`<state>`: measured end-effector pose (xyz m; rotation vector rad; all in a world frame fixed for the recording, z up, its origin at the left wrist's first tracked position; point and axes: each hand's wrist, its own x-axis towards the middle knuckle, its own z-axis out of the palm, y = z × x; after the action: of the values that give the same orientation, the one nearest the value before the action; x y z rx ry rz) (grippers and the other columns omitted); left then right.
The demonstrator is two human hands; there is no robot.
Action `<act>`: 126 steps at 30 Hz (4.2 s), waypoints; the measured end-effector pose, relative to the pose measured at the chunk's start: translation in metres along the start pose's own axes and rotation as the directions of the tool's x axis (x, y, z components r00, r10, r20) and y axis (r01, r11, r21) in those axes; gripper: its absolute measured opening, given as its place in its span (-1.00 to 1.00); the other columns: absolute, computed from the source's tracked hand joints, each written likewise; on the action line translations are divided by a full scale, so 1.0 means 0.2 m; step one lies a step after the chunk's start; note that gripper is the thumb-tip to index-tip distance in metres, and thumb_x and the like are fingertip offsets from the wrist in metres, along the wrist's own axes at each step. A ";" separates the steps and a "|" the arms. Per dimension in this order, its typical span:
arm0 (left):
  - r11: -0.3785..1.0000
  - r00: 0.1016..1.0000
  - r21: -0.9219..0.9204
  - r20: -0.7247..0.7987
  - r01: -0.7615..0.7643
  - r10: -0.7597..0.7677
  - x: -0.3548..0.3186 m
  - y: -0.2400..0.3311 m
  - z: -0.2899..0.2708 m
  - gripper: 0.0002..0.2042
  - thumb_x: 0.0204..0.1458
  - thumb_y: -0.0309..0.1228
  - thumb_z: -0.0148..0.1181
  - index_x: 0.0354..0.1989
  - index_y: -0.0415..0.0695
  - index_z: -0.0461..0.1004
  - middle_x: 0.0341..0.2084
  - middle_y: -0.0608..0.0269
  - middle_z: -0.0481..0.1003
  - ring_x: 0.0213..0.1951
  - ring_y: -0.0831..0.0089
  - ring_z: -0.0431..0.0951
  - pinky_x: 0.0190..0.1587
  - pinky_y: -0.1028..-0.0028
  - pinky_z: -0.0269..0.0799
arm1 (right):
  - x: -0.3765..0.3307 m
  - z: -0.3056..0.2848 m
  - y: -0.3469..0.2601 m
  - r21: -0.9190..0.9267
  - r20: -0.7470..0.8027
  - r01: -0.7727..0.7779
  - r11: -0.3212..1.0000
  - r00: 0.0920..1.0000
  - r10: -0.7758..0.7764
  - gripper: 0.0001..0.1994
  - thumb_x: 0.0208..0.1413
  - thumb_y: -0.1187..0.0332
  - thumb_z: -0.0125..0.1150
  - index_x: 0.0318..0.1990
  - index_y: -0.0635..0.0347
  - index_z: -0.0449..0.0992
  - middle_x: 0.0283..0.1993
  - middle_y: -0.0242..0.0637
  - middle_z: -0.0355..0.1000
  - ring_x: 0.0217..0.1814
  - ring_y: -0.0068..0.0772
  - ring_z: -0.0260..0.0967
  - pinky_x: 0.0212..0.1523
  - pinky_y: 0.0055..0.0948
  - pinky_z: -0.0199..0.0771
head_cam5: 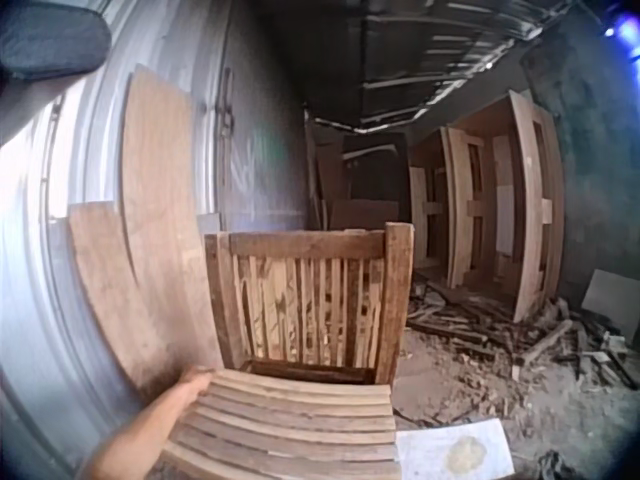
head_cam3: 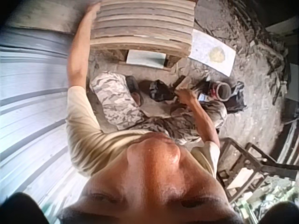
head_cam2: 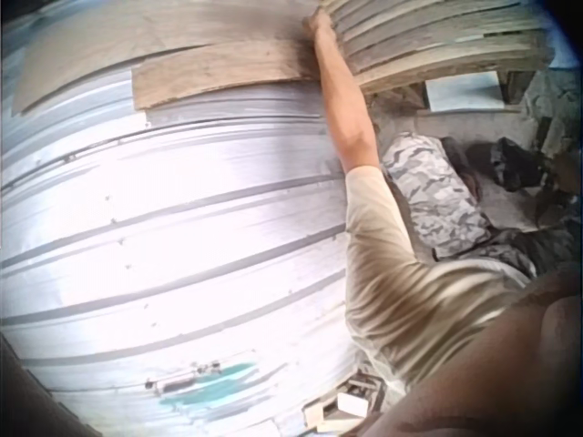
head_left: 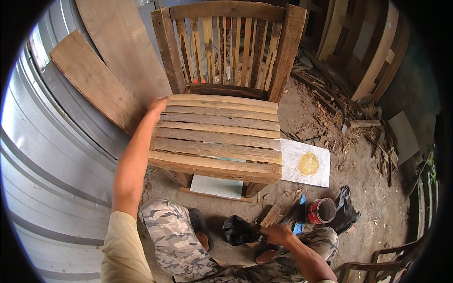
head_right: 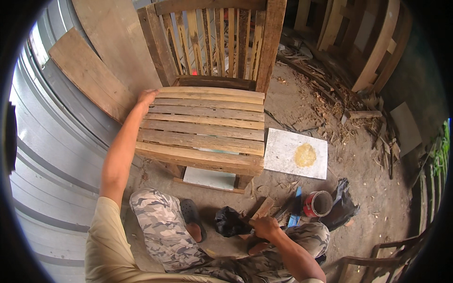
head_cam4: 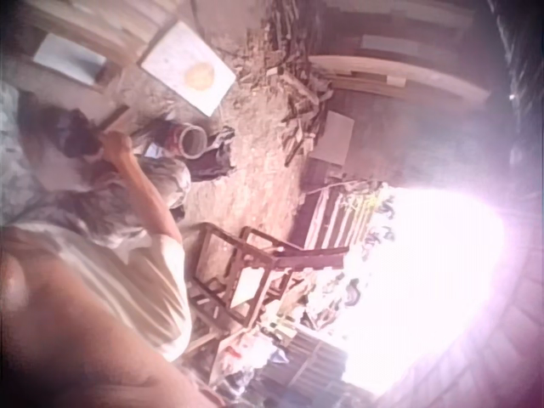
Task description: The person sits on the floor and repeatedly hammers nails into the slats of a wooden chair seat using a hammer. They retrieve nails from a small container and secure the slats to the chair frame.
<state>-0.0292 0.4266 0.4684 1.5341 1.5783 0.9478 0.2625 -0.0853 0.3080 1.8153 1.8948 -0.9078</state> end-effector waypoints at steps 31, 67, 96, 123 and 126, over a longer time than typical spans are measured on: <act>0.740 0.980 0.672 -0.131 -0.024 0.151 -0.14 0.12 0.04 -0.45 0.26 0.01 -0.13 -0.12 -0.31 0.54 -0.12 -0.16 0.54 -0.04 -0.07 0.53 -0.02 0.10 0.43 | -0.03 -0.04 -0.05 -0.016 0.017 0.038 0.999 0.999 -0.037 -0.57 -0.08 0.40 0.13 0.03 -0.16 0.51 -0.19 -0.11 0.56 -0.10 -0.04 0.54 -0.19 -0.09 0.53; 0.819 0.675 0.200 0.684 -0.538 0.276 -1.87 -1.53 1.11 -0.77 0.17 -0.25 0.03 -0.13 -0.05 0.52 -0.25 0.03 0.58 -0.21 0.01 0.59 -0.16 0.13 0.49 | 0.04 0.20 0.10 -0.019 -0.001 -0.173 0.985 0.985 0.173 -0.78 -0.15 0.33 0.27 -0.28 0.02 0.69 -0.17 -0.17 0.61 -0.07 -0.16 0.57 -0.18 -0.22 0.56; 0.706 0.820 0.697 0.475 -0.128 -0.320 -2.16 -1.79 1.58 -0.79 0.07 -0.26 0.20 -0.15 0.01 0.59 -0.15 0.20 0.59 -0.09 0.15 0.58 -0.07 0.20 0.51 | -0.11 0.56 0.18 0.077 0.068 -0.254 0.964 0.966 0.249 -0.73 0.01 0.24 0.16 -0.15 0.05 0.62 -0.18 -0.22 0.60 -0.14 -0.20 0.59 -0.21 -0.25 0.58; 0.716 0.311 0.092 0.857 0.692 -0.410 -1.92 -1.91 1.51 -0.81 0.22 -0.42 0.14 -0.07 -0.22 0.53 -0.14 0.27 0.58 -0.25 0.52 0.53 -0.12 0.53 0.46 | -0.09 0.54 0.15 0.126 -0.022 -0.232 0.965 0.971 0.236 -0.74 0.04 0.26 0.09 -0.21 0.09 0.65 -0.24 -0.12 0.60 -0.17 -0.16 0.60 -0.24 -0.28 0.57; 0.697 0.245 0.053 0.915 0.715 -0.320 -1.88 -1.84 1.47 -0.79 0.21 -0.38 0.16 -0.04 -0.18 0.52 -0.19 0.31 0.57 -0.20 0.53 0.51 0.01 0.49 0.40 | -0.11 0.43 0.11 0.091 0.061 -0.276 0.957 0.961 0.271 -0.77 0.02 0.33 0.11 -0.21 0.09 0.65 -0.19 -0.15 0.60 -0.12 -0.15 0.58 -0.20 -0.29 0.56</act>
<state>0.0698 0.0496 0.0089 0.7786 0.8760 -0.0618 0.2722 -0.1588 0.2551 2.0308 1.5429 -0.9498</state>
